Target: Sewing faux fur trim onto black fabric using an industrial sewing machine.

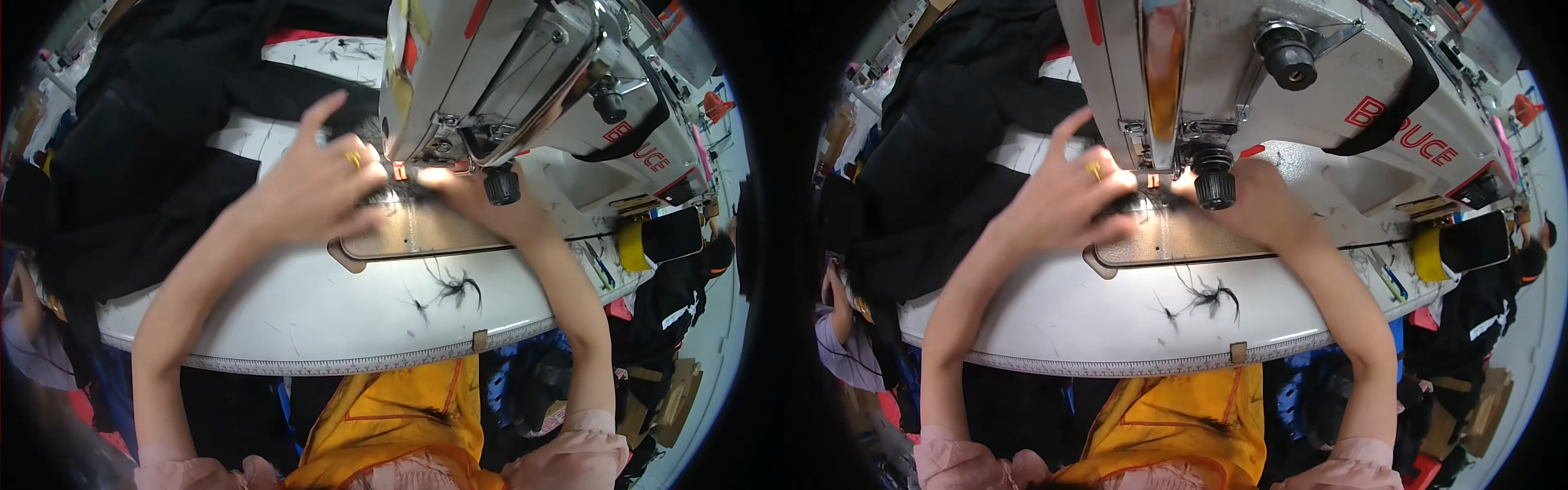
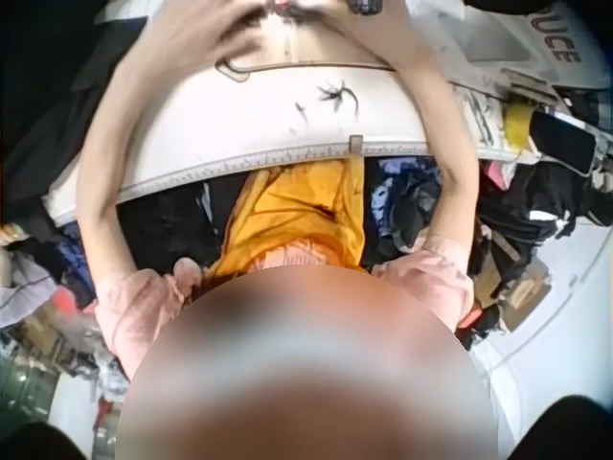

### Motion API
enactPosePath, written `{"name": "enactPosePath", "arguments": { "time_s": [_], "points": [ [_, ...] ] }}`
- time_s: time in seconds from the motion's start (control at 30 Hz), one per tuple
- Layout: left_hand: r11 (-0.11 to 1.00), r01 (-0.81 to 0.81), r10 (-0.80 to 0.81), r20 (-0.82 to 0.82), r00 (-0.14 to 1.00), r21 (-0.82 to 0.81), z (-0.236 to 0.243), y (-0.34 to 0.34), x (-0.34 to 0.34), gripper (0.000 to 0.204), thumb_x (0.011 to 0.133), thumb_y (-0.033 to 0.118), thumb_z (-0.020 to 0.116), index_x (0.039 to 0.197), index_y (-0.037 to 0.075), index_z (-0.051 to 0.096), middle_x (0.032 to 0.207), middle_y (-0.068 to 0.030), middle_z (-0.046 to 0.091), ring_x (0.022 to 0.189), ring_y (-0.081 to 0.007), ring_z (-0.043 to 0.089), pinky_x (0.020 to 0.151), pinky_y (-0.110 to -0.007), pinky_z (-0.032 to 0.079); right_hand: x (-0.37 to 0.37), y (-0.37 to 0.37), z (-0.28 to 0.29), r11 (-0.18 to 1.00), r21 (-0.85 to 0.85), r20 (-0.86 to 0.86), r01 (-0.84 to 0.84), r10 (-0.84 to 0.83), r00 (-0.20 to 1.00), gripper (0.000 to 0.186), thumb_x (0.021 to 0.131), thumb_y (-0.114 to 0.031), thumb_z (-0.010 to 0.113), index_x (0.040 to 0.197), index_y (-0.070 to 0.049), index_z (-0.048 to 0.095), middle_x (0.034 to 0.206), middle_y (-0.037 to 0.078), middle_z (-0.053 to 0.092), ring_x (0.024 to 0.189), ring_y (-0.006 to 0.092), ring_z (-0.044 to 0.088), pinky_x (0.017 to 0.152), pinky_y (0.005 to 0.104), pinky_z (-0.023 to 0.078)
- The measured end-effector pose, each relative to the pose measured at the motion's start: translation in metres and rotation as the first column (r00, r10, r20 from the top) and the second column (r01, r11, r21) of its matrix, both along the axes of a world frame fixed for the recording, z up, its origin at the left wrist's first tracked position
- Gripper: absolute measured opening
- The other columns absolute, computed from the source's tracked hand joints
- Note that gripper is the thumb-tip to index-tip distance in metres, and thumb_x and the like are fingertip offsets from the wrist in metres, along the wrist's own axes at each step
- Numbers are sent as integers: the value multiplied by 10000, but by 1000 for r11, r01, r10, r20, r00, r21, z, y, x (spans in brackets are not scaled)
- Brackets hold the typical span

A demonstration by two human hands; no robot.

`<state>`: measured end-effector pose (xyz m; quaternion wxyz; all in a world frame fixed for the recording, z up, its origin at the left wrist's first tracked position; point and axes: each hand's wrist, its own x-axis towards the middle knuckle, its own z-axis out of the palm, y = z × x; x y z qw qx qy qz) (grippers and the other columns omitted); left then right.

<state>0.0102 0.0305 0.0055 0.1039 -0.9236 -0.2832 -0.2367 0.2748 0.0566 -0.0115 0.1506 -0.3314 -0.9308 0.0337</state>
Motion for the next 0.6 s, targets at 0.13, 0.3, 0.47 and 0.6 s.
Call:
{"name": "enactPosePath", "arguments": {
  "time_s": [0.13, 0.3, 0.47, 0.6],
  "points": [
    [998, -23, 38, -285, 958, 56, -11, -14, 14, 300, 744, 336, 701, 867, 104, 555, 868, 4, 534, 883, -155, 545, 1034, -462, 353, -13, -15, -1, 943, 132, -11, -306, 310, 951, 304, 762, -177, 721, 1048, -155, 620, 976, -16, 571, 852, 183, 609, 729, 307, 506],
    [995, -14, 14, 0, 1000, 102, -16, -1, 4, 275, 709, 253, 681, 918, 113, 571, 903, 18, 546, 921, -151, 555, 961, -401, 404, -12, -4, -6, 976, -146, -109, -161, 146, 983, 298, 777, -151, 698, 1067, -147, 630, 970, -5, 566, 857, 162, 609, 713, 308, 510],
    [980, 195, -194, -36, 980, 33, -13, 4, -1, 208, 754, 143, 599, 959, 111, 582, 934, 19, 552, 918, -136, 551, 890, -288, 423, -4, 2, 2, 972, 75, -150, -224, 233, 961, 422, 755, -152, 716, 1167, -212, 648, 979, -18, 631, 889, 127, 606, 723, 281, 509],
    [982, -49, 89, -219, 972, 181, -8, 16, -8, 199, 735, 132, 612, 931, 108, 586, 956, 6, 576, 905, -146, 550, 883, -302, 424, -8, 1, 2, 968, 250, -36, 18, -9, 999, 155, 788, -189, 714, 943, -187, 705, 895, 27, 697, 747, 205, 679, 609, 306, 523]
  ]
}}
